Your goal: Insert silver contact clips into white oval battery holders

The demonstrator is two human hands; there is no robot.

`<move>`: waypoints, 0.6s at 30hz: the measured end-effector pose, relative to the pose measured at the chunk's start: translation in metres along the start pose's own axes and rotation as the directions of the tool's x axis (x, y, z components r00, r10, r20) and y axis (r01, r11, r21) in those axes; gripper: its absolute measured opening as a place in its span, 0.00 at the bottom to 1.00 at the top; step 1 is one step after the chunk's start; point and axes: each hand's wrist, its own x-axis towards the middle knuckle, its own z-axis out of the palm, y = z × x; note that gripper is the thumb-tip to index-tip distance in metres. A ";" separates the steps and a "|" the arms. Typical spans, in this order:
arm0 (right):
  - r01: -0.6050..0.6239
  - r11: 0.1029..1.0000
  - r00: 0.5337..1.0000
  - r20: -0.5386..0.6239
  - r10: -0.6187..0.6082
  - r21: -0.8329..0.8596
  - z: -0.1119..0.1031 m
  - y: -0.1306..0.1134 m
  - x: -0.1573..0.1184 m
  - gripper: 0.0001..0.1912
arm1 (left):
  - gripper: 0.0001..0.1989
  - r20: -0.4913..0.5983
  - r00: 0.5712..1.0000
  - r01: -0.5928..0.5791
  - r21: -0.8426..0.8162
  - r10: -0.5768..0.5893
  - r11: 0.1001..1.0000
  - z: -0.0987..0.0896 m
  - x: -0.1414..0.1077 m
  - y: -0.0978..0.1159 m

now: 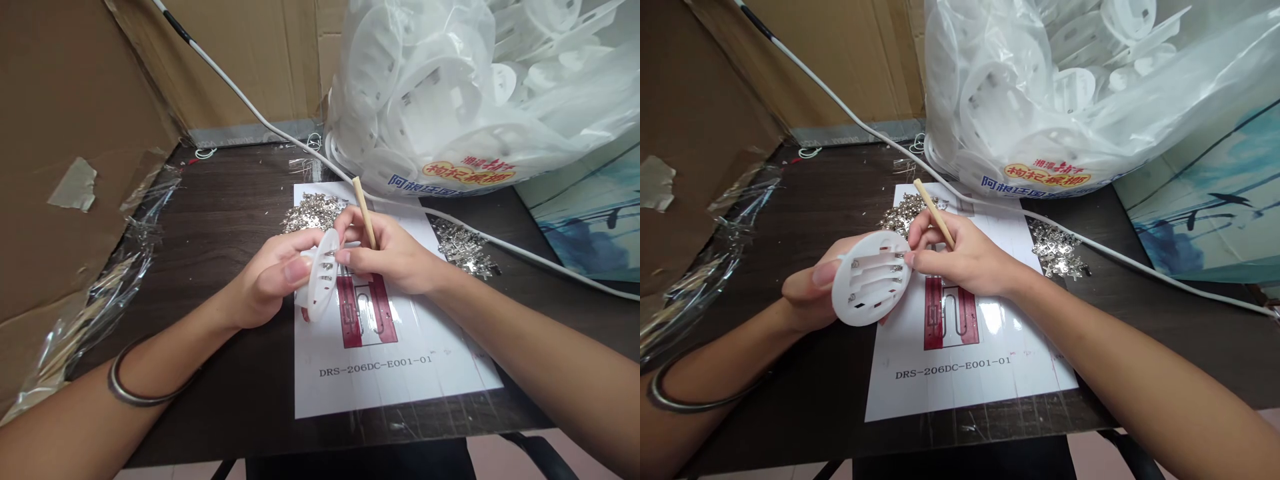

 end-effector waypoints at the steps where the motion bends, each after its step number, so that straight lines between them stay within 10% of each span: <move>1: 0.003 1.000 1.000 0.015 -0.003 0.000 0.000 -0.001 0.000 0.15 | 0.29 -0.001 1.000 -0.013 0.018 0.013 1.000 0.000 0.001 0.001; 9: 0.051 0.992 0.999 -0.010 -0.050 0.113 0.001 0.008 -0.001 0.15 | 0.24 -0.126 0.961 -0.183 0.373 0.245 0.910 0.003 0.001 -0.001; 18: 0.142 0.970 0.950 -0.247 -0.189 -0.196 0.017 0.013 -0.005 0.18 | 0.21 -0.316 0.816 0.001 0.837 0.484 0.547 -0.001 0.002 -0.009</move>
